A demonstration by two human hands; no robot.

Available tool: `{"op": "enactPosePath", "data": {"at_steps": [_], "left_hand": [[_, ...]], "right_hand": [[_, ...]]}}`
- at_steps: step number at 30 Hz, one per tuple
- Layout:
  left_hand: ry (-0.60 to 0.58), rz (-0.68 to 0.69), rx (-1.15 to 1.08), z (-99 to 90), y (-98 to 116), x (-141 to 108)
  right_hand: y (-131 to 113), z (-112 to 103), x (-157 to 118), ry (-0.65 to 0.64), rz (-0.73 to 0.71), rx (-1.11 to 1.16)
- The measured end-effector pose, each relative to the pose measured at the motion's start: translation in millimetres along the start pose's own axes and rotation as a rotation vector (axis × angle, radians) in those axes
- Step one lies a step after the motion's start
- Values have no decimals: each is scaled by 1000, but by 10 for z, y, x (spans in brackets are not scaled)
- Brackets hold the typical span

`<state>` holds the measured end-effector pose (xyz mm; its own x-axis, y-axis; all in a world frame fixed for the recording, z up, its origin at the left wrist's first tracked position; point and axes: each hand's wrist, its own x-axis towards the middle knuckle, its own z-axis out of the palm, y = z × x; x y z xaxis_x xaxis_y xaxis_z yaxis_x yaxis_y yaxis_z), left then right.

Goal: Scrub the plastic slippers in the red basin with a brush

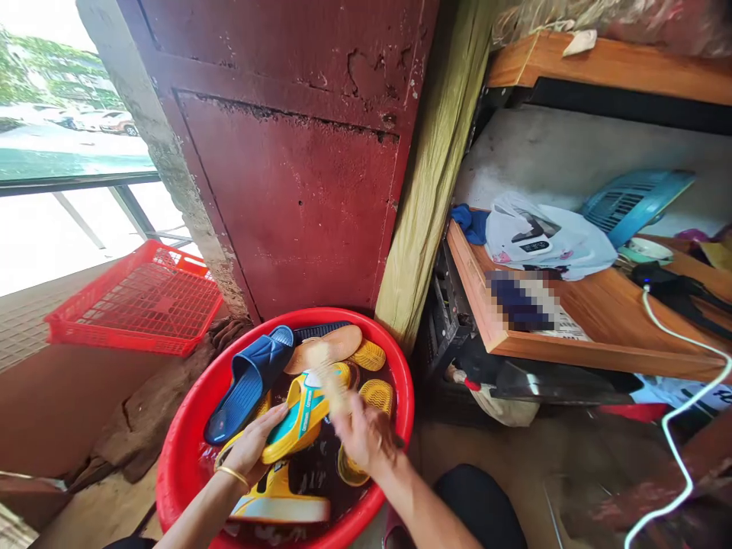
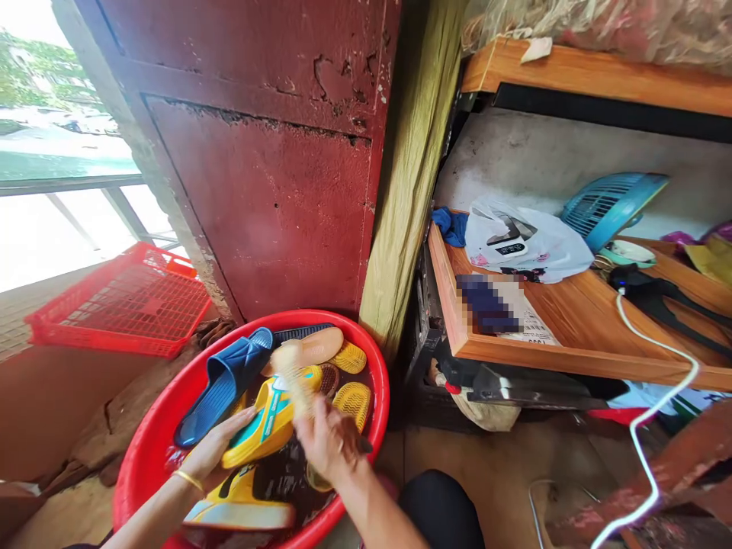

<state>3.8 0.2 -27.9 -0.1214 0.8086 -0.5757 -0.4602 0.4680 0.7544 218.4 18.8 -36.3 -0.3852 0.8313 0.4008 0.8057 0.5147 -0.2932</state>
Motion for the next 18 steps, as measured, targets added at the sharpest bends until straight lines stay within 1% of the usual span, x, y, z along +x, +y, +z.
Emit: {"op": "enactPosePath", "data": {"at_steps": [1, 2, 3, 4, 5, 7, 8, 9, 10, 11, 14, 15, 16, 17, 18], "left_hand": [[23, -7, -25, 5, 5, -7], [47, -18, -48, 10, 11, -10], [67, -28, -75, 14, 17, -10], [84, -37, -98, 17, 25, -7], [93, -45, -115, 17, 35, -1], [92, -62, -125, 10, 57, 14], [94, -67, -123, 4, 65, 22], [100, -68, -122, -4, 71, 29], [99, -76, -119, -13, 71, 35], [96, -79, -114, -21, 67, 39], [107, -27, -73, -25, 36, 31], [113, -3, -49, -20, 29, 22], [108, 19, -25, -14, 27, 11], [88, 43, -7, -9, 31, -1], [54, 66, 4, -8, 40, -11]], "right_hand": [[-70, 26, -56, -19, -104, 20], [-118, 44, -93, -42, -177, 30], [-133, 49, -105, -64, -203, 28], [-112, 37, -90, -81, -173, 16], [-63, 8, -55, -90, -95, -4], [69, -77, 36, -87, 117, -44], [119, -118, 69, -77, 201, -54], [141, -146, 82, -67, 246, -52], [130, -157, 71, -64, 243, -37], [88, -148, 40, -72, 192, -12], [-106, -57, -88, -148, -95, 41], [-144, -31, -108, -166, -154, 38], [-151, -16, -106, -168, -171, 29], [-124, -19, -82, -151, -137, 21], [-66, -38, -40, -113, -59, 22]]}}
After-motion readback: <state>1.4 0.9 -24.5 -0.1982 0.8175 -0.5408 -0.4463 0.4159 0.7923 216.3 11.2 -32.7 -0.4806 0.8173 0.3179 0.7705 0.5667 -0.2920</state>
